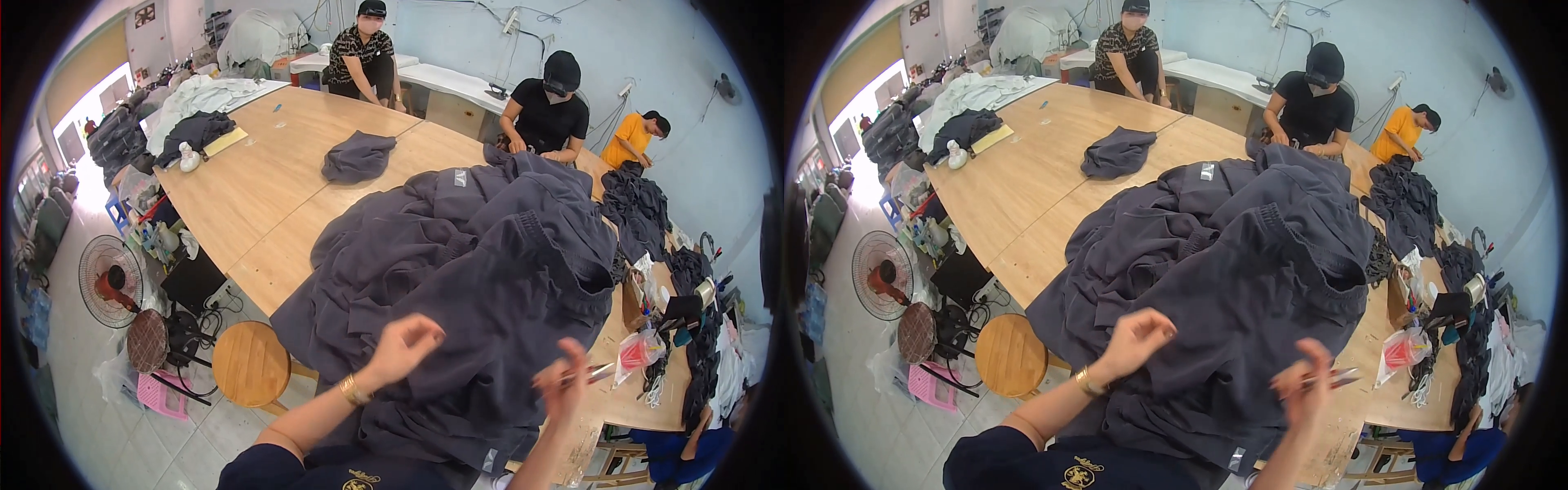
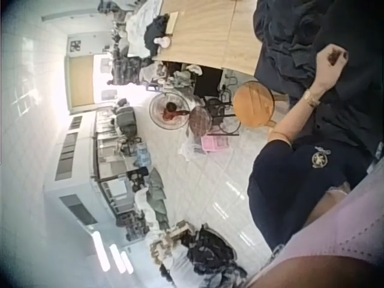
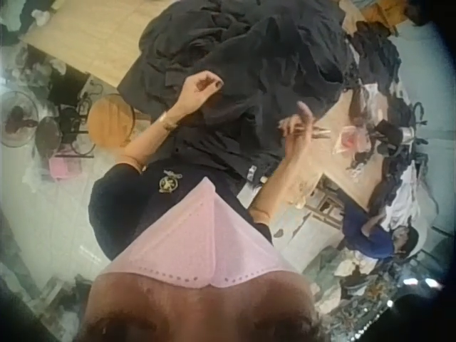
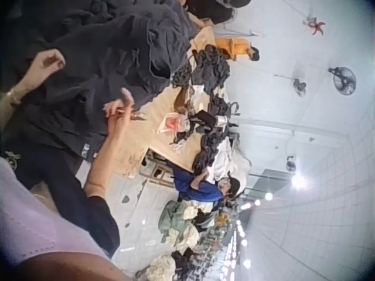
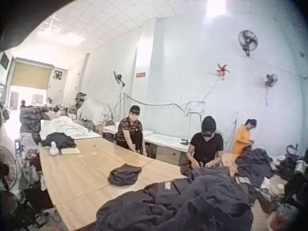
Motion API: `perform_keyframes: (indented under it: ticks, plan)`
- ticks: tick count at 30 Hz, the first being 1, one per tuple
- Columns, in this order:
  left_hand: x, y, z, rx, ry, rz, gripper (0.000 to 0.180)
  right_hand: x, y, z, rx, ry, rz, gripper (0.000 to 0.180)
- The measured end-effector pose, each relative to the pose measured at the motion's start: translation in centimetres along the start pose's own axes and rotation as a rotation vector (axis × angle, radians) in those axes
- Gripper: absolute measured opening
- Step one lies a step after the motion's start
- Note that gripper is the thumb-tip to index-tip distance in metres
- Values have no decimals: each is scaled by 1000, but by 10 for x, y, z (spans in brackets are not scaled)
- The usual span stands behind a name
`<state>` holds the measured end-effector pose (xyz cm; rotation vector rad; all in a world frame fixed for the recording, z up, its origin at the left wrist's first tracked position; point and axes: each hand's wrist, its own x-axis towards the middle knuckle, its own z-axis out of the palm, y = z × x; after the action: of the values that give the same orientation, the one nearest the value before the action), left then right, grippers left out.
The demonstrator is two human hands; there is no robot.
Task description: Trim loose threads from finished garments using small snips or scissors.
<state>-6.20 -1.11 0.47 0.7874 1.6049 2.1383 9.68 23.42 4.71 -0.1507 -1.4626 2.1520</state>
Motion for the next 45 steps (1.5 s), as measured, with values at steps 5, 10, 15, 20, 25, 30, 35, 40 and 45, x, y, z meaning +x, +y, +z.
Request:
perform_keyframes:
  ticks: [5, 10, 15, 20, 25, 30, 35, 40, 45]
  plan:
    - [-29, 10, 47, -304, -419, -350, 23, -50, 47, 59, 135, -519, 432, 56]
    - [-40, 2, 34, -161, -479, -325, 22, -56, 51, 47, 16, -470, 513, 55]
    - [-41, 10, 39, -1, -491, -262, 17, -61, 41, 32, 57, -473, 523, 53]
    - [-39, 17, 41, 96, -557, -293, 19, -63, 36, 25, 78, -340, 488, 49]
    - [-43, 13, 56, -68, -481, -347, 24, -64, 41, 19, 78, -467, 579, 44]
    - [-46, 6, 58, -211, -488, -468, 24, -64, 41, 17, -68, -478, 583, 40]
    - [-51, 3, 57, -289, -466, -418, 17, -65, 37, 24, -80, -489, 606, 41]
    - [-53, 10, 63, -351, -442, -451, 15, -74, 35, 26, -6, -475, 558, 41]
    - [-54, 5, 62, -343, -423, -428, 13, -67, 8, 36, -362, -418, 690, 38]
